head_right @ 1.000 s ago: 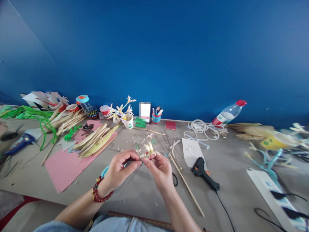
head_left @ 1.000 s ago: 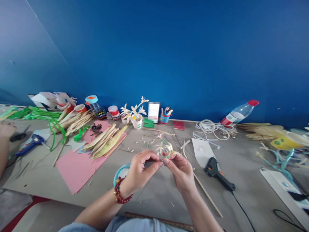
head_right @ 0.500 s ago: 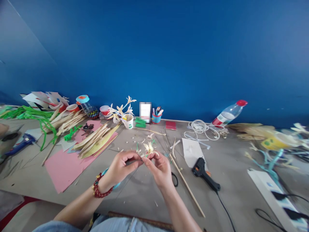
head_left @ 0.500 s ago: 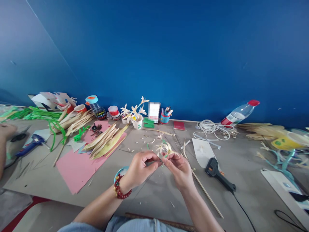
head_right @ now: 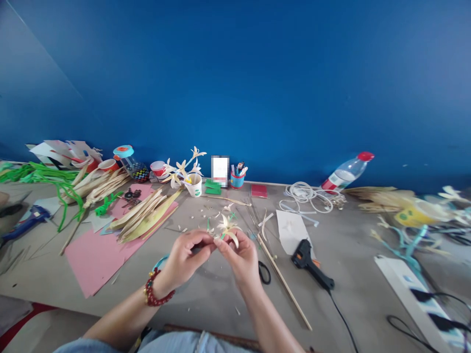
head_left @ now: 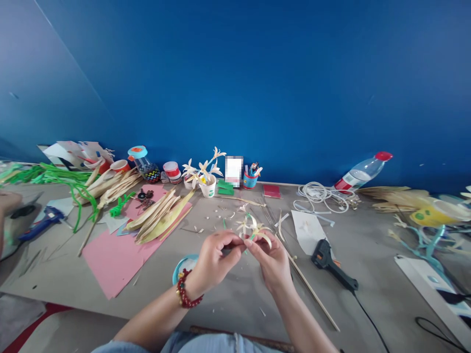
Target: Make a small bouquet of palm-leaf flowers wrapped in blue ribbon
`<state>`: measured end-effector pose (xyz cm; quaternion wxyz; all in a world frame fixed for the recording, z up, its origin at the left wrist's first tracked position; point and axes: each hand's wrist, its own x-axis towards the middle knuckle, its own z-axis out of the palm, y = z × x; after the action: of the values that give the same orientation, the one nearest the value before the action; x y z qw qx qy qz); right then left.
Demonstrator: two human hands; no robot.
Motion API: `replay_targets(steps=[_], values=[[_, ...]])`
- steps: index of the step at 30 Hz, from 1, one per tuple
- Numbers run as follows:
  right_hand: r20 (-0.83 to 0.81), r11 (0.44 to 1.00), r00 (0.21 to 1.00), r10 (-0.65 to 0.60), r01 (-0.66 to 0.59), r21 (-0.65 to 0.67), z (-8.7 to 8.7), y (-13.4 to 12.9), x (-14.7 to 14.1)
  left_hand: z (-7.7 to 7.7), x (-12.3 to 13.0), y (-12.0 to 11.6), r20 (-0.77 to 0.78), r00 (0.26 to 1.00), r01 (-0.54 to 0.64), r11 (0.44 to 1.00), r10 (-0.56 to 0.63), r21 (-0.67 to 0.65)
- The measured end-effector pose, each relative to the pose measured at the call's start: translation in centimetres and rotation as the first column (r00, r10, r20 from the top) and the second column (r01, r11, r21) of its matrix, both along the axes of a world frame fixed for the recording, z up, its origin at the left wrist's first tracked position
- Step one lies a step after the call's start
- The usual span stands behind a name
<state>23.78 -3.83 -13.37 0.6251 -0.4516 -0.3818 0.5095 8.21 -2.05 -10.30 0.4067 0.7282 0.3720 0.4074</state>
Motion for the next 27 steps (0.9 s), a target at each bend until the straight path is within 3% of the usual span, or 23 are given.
replay_targets(steps=[7, 9, 12, 15, 23, 27], values=[[-0.075, 0.991, 0.988, 0.132, -0.133, 0.001, 0.6, -0.2, 0.7, -0.3, -0.1, 0.6, 0.218, 0.97, 0.176, 0.931, -0.108, -0.32], [-0.075, 0.991, 0.988, 0.136, -0.135, 0.009, 0.6, -0.1, 0.6, -0.2, 0.0, 0.6, 0.188, 0.977, 0.152, 0.947, -0.101, -0.281], [-0.027, 0.993, 0.993, 0.116, -0.116, 0.003, 0.5, 0.1, 0.6, 0.1, -0.1, 0.5, 0.049, 0.998, 0.05, 0.995, -0.046, -0.09], [0.034, 0.997, 0.996, 0.081, -0.081, 0.005, 0.2, 0.4, 0.6, 0.5, -0.2, 0.3, -0.053, 0.999, 0.011, 0.999, -0.008, 0.043], [0.364, 0.993, 0.931, -0.015, -0.028, 0.112, -0.1, 0.7, 1.1, 0.9, -0.3, 0.5, -0.171, 0.985, 0.006, 0.996, 0.009, 0.084], [0.441, 0.983, 0.896, -0.048, -0.036, 0.179, 0.3, 0.8, 1.2, 0.7, -0.3, 0.9, -0.159, 0.987, 0.021, 0.998, -0.013, 0.051]])
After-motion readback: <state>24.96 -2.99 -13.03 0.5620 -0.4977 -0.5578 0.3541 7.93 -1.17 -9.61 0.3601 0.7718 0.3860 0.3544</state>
